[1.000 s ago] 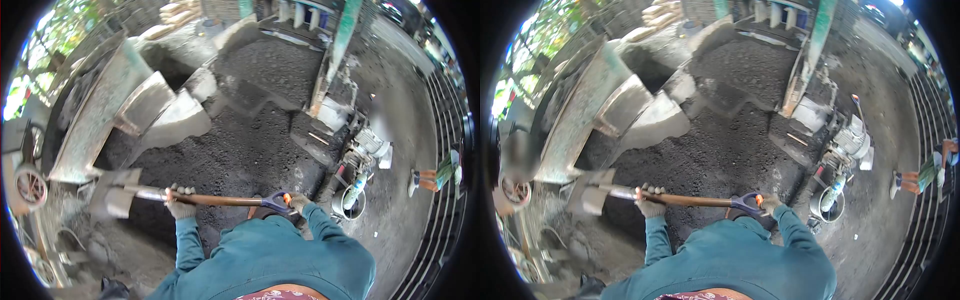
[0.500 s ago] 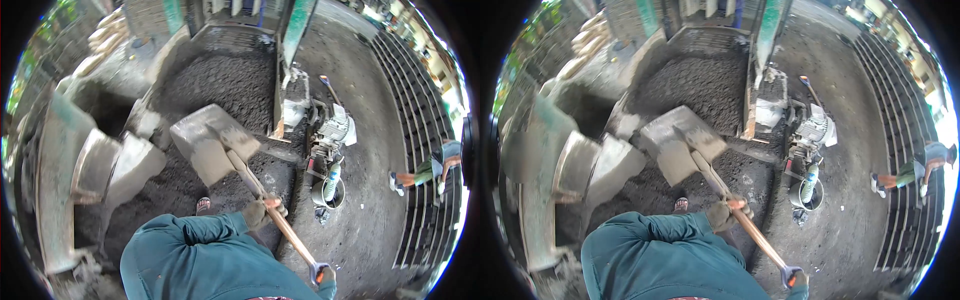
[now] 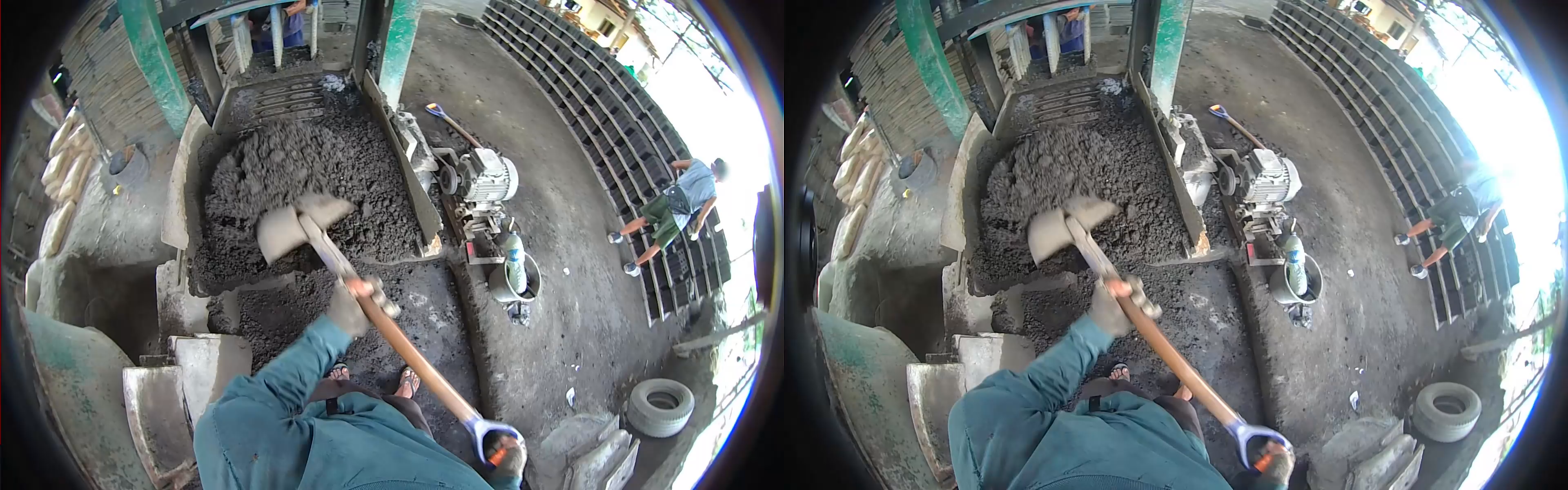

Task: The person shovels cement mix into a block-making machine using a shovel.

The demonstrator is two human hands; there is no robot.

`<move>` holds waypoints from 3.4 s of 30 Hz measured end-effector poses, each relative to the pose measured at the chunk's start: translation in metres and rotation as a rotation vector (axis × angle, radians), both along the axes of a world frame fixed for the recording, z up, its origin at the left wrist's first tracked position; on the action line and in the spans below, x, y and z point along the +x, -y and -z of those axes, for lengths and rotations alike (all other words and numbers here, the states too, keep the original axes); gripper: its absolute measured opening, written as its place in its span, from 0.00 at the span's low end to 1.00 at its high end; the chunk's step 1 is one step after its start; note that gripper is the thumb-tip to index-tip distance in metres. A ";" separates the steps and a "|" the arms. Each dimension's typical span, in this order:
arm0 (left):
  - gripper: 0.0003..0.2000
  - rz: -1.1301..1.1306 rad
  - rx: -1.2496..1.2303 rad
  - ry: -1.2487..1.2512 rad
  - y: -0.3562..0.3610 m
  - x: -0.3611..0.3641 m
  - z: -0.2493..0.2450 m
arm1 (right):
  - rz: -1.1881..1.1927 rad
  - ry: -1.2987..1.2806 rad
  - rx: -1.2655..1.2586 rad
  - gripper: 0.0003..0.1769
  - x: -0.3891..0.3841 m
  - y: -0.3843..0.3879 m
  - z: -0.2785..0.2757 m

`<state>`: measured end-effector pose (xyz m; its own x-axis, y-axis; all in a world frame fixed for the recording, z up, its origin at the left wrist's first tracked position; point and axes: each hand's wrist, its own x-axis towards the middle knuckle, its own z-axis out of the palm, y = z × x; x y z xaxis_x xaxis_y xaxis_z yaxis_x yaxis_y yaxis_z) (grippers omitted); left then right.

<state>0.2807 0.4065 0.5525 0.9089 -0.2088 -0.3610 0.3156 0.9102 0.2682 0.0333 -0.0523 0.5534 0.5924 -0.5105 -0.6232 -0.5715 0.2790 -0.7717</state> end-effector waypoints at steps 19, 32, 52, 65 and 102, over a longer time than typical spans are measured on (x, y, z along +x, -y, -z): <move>0.08 0.078 0.131 0.012 0.102 -0.051 -0.052 | -0.102 0.158 -0.047 0.09 -0.047 0.048 0.057; 0.08 0.268 0.034 -0.102 0.174 -0.082 -0.008 | 0.091 -0.090 -0.146 0.11 -0.143 0.111 -0.002; 0.22 0.140 -0.095 0.279 0.059 0.020 -0.125 | -0.026 0.930 -0.655 0.28 -0.007 0.013 -0.217; 0.41 0.133 -0.090 0.849 0.185 -0.101 -0.088 | -0.247 1.666 -2.091 0.21 0.072 0.004 -0.463; 0.08 -0.040 0.406 -0.064 -0.065 0.036 -0.001 | -0.154 0.175 0.281 0.07 -0.020 -0.121 0.026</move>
